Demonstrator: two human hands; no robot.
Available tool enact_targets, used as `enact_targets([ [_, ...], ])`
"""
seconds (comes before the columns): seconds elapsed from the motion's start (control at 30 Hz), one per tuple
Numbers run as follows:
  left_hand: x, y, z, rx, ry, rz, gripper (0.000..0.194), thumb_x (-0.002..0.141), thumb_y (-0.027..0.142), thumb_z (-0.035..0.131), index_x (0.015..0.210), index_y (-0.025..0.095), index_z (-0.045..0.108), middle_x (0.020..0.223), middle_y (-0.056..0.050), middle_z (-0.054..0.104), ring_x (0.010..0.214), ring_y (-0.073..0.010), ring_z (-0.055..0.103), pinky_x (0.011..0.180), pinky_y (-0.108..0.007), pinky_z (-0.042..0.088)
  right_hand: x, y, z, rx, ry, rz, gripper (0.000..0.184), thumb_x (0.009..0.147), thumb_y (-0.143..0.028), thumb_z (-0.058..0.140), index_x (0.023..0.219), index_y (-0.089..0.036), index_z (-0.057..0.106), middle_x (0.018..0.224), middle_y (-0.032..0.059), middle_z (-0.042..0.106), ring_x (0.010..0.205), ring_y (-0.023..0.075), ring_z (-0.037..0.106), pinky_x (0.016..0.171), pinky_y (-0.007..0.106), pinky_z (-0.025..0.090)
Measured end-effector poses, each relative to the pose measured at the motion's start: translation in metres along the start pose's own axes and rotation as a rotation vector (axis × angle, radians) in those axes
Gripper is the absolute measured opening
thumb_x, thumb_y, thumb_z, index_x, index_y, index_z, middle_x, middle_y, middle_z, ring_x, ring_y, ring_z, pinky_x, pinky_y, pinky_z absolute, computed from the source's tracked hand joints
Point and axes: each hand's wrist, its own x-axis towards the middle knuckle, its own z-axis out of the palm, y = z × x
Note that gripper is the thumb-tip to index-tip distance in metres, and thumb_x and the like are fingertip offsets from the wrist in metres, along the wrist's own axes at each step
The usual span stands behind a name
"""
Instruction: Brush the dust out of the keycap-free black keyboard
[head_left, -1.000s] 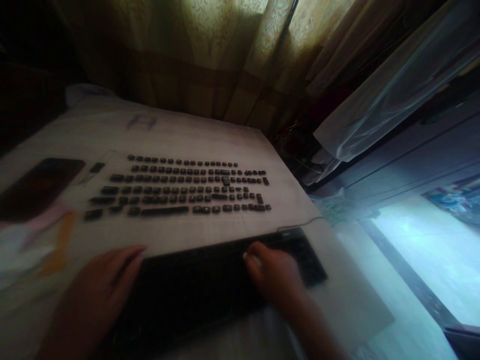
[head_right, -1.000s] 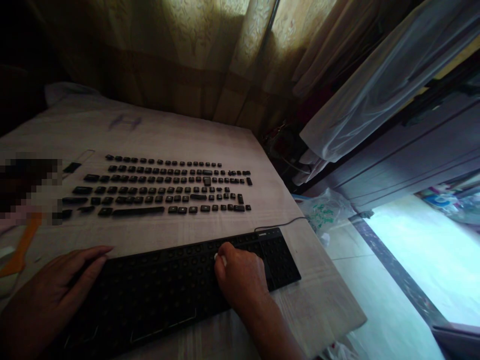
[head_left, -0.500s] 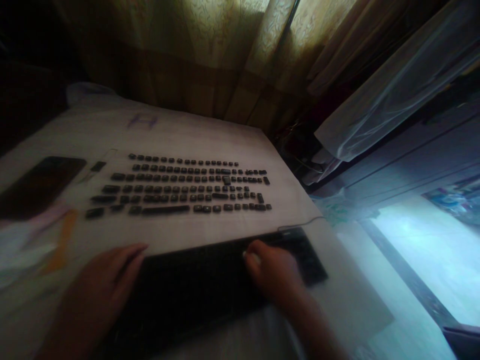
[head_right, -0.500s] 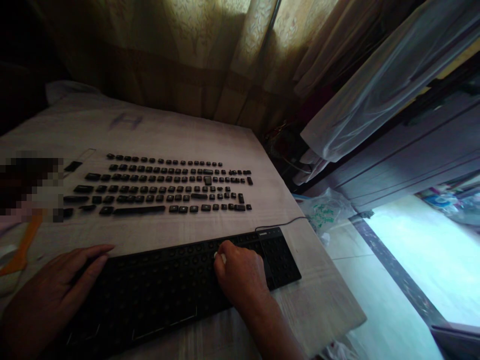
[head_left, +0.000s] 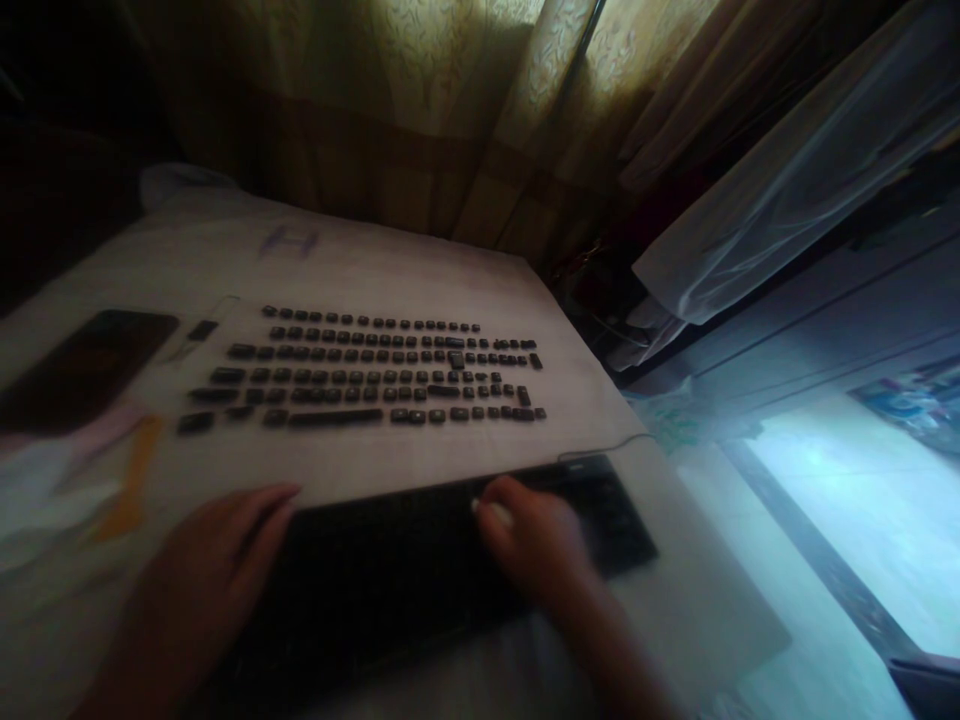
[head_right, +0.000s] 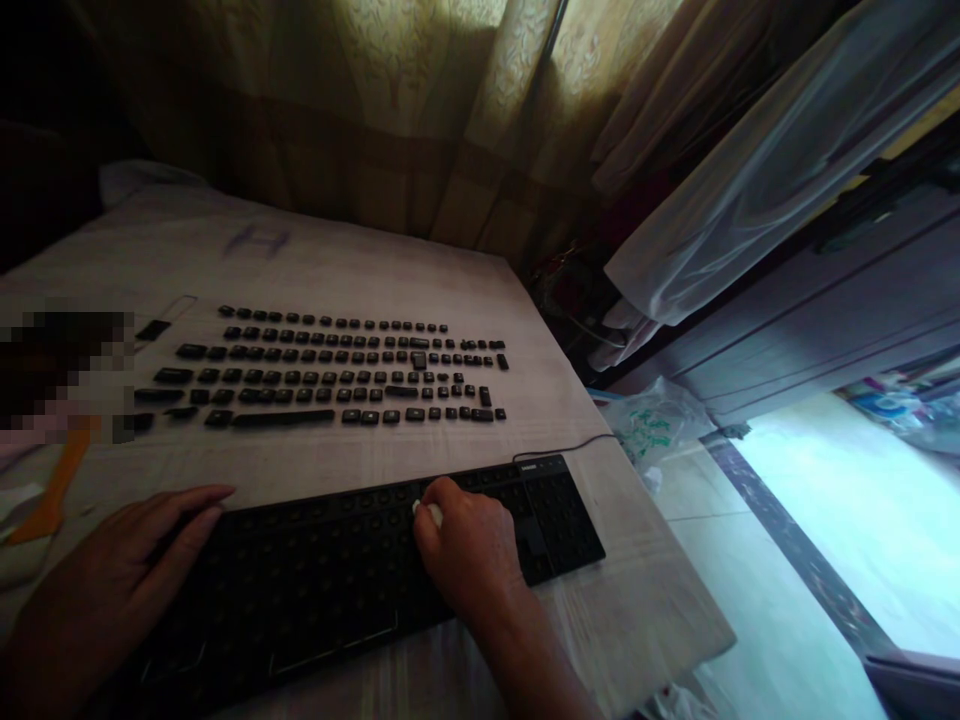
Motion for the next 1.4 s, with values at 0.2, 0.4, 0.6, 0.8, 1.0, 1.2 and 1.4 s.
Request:
enact_targets([
  [0.2,-0.002,0.0,0.0,0.007,0.02,0.014,0.057,0.091,0.058,0.031,0.095,0.021,0.074,0.091,-0.009,0.081,0.085,-0.0268,0.076,0.083,-0.042,0.061,0.001,0.001,0.0,-0.009,-0.025,0.02,0.017,0.092,-0.025,0.06,0.093,-0.022,0.076,0.08,0.006,0.08,0.077,0.0243,0.075,0.064,0.029,0.038],
  [0.4,-0.001,0.001,0.0,0.008,0.006,0.021,0.059,0.092,0.059,0.03,0.094,0.021,0.075,0.091,-0.009,0.081,0.084,-0.026,0.076,0.081,-0.041,0.062,0.001,0.0,-0.004,-0.036,-0.063,0.007,0.017,0.091,-0.024,0.059,0.09,-0.021,0.076,0.083,0.0077,0.08,0.08,0.0258,0.075,0.065,0.031,0.038],
  [0.6,-0.002,0.0,0.0,0.006,-0.008,0.01,0.066,0.092,0.063,0.026,0.096,0.019,0.076,0.091,-0.011,0.081,0.085,-0.0276,0.076,0.082,-0.044,0.062,0.004,-0.002,-0.005,-0.007,-0.046,0.026,0.018,0.092,-0.026,0.059,0.095,-0.022,0.076,0.085,0.0081,0.081,0.083,0.0264,0.075,0.067,0.031,0.04],
  [0.8,-0.002,-0.001,0.001,-0.009,-0.012,0.004,0.073,0.091,0.068,0.023,0.097,0.018,0.076,0.092,-0.012,0.08,0.086,-0.0292,0.076,0.084,-0.047,0.061,0.004,-0.001,-0.001,-0.055,-0.066,0.019,0.018,0.094,-0.028,0.058,0.097,-0.022,0.075,0.084,0.0073,0.08,0.081,0.0253,0.075,0.066,0.03,0.039],
  [1.0,-0.003,-0.001,0.002,-0.023,-0.029,-0.02,0.073,0.091,0.068,0.024,0.098,0.017,0.076,0.095,-0.014,0.08,0.089,-0.03,0.075,0.086,-0.048,0.061,0.0,-0.001,-0.007,-0.059,-0.082,0.01,0.016,0.091,-0.026,0.06,0.091,-0.022,0.076,0.084,0.008,0.08,0.08,0.0258,0.075,0.064,0.03,0.036],
  [1.2,-0.002,0.002,-0.001,-0.036,-0.04,-0.031,0.068,0.091,0.065,0.028,0.099,0.016,0.075,0.096,-0.014,0.08,0.091,-0.0311,0.075,0.088,-0.051,0.06,-0.002,-0.008,-0.007,0.033,-0.052,-0.004,0.016,0.093,-0.028,0.061,0.094,-0.022,0.076,0.081,0.006,0.079,0.074,0.0221,0.073,0.063,0.028,0.038],
  [1.4,-0.005,-0.003,0.003,-0.023,-0.009,0.022,0.055,0.093,0.058,0.032,0.099,0.021,0.073,0.095,-0.011,0.08,0.089,-0.0288,0.075,0.086,-0.046,0.061,0.001,-0.015,0.004,-0.017,-0.044,-0.042,0.018,0.094,-0.027,0.058,0.094,-0.022,0.075,0.082,0.0072,0.08,0.079,0.0253,0.075,0.066,0.03,0.039],
])
